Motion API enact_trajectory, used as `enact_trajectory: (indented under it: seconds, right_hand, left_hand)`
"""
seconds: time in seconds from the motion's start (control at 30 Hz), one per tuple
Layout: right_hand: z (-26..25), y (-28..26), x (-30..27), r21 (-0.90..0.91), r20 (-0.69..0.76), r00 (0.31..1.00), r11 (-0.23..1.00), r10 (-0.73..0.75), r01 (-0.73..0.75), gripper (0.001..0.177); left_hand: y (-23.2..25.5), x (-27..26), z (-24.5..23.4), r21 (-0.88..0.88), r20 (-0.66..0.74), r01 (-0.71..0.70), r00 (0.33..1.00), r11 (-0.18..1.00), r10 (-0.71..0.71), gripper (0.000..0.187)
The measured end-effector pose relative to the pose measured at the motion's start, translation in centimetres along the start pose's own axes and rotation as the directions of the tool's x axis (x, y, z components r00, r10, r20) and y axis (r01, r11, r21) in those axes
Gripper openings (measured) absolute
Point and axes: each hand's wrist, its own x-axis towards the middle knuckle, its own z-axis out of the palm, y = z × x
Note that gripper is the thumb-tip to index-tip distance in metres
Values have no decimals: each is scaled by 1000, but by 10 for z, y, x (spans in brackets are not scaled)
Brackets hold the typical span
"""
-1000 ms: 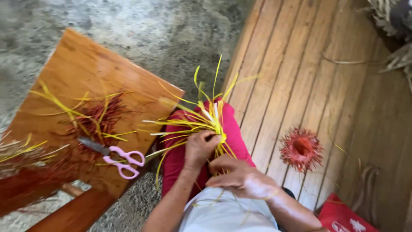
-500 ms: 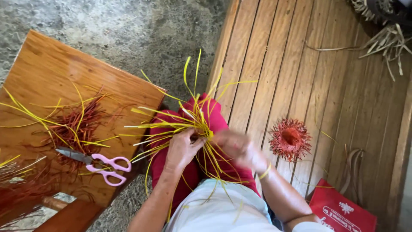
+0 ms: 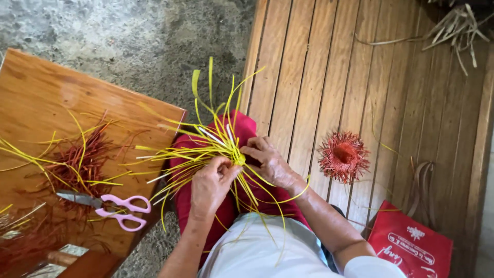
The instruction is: Weaving yellow and red natural fibers into a decorative pattern
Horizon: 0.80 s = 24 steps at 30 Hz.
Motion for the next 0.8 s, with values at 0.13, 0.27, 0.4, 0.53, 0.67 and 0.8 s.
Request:
enact_trajectory:
  seconds: [0.13, 0.27, 0.4, 0.53, 0.67, 0.8]
  right_hand:
    - [1, -6, -2, -5, -36, 999, 1000, -31, 31, 50]
    - [6, -13, -3, -34, -120, 991, 998, -54, 50, 47]
    - [13, -8, -5, -124, -154, 982, 988, -107, 88, 44]
    - [18, -8, -7, -94, -166, 982, 993, -88, 73, 39]
    - [23, -2, -11, -44, -201, 977, 997, -66, 59, 41]
    - [25, -2, -11, -40, -201, 977, 997, -68, 61, 41]
  left_hand:
    - [-22, 7, 16, -95, 31, 50, 998, 994, -47, 24]
    - [-13, 8, 9, -188, 33, 45, 999, 981, -39, 17]
    - [-17, 6, 9, -48, -49, -102, 994, 994, 100, 13]
    - [-28, 9, 18, -105, -63, -100, 994, 989, 93, 14]
    - [-38, 5, 28, -181, 0, 101, 995, 978, -102, 19]
    - [-39, 8, 29, -214, 2, 39, 999, 976, -40, 16]
